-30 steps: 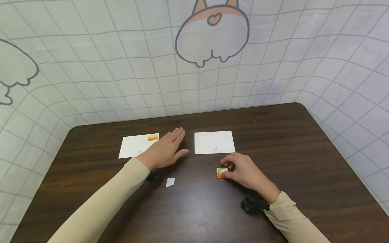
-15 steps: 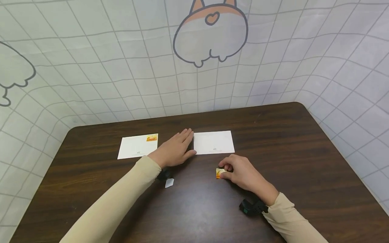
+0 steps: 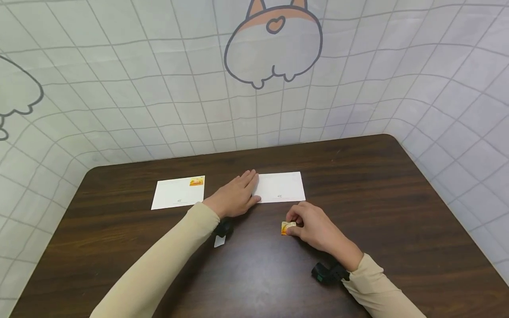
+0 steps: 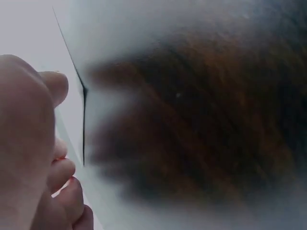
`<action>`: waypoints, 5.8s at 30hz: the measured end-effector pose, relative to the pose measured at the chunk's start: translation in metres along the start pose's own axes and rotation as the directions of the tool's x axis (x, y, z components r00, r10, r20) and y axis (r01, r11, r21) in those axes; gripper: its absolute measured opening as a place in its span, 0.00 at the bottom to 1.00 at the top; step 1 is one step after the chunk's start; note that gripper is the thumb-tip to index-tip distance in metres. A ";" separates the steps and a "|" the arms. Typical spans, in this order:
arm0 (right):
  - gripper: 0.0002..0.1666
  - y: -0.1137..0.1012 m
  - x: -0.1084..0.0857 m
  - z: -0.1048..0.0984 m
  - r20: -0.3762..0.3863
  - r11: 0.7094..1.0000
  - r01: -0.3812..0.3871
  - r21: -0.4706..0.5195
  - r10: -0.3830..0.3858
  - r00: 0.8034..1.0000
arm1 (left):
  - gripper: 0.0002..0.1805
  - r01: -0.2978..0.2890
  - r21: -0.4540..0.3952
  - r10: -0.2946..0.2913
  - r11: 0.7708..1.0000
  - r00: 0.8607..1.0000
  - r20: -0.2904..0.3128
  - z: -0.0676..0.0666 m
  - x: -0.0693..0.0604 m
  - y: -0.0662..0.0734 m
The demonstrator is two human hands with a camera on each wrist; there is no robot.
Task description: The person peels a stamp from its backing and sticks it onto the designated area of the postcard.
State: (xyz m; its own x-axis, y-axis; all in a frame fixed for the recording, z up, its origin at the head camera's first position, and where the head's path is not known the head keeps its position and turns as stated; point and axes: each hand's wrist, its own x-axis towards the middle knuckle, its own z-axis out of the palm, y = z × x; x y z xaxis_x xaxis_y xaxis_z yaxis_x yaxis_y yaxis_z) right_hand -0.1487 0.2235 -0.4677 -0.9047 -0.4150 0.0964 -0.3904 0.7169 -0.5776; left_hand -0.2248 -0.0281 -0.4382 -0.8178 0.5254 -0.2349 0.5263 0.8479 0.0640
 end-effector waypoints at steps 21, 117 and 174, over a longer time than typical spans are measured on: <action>0.11 -0.004 -0.005 -0.001 -0.014 1.000 0.019 0.019 -0.019 1.000 | 0.38 0.030 -0.020 -0.030 0.999 0.999 0.042 0.003 -0.005 -0.001; 0.08 -0.021 0.012 -0.024 -0.019 0.871 -0.067 0.487 0.087 0.996 | 0.14 -0.232 -0.801 -0.106 0.551 0.933 -0.344 0.021 -0.051 0.045; 0.13 -0.022 0.020 -0.005 -0.454 0.620 0.734 -0.278 -0.758 0.469 | 0.11 -0.180 -0.945 -0.185 0.272 0.954 -0.235 0.027 -0.053 0.041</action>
State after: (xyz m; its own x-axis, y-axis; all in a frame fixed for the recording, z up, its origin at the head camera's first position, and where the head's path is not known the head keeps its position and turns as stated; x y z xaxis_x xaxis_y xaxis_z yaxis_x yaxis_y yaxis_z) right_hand -0.1586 0.2022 -0.4489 -0.2057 -0.4839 0.8506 -0.9533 0.2954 -0.0624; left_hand -0.1531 -0.0230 -0.4493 -0.9325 0.3611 -0.0077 0.0705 0.2030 0.9766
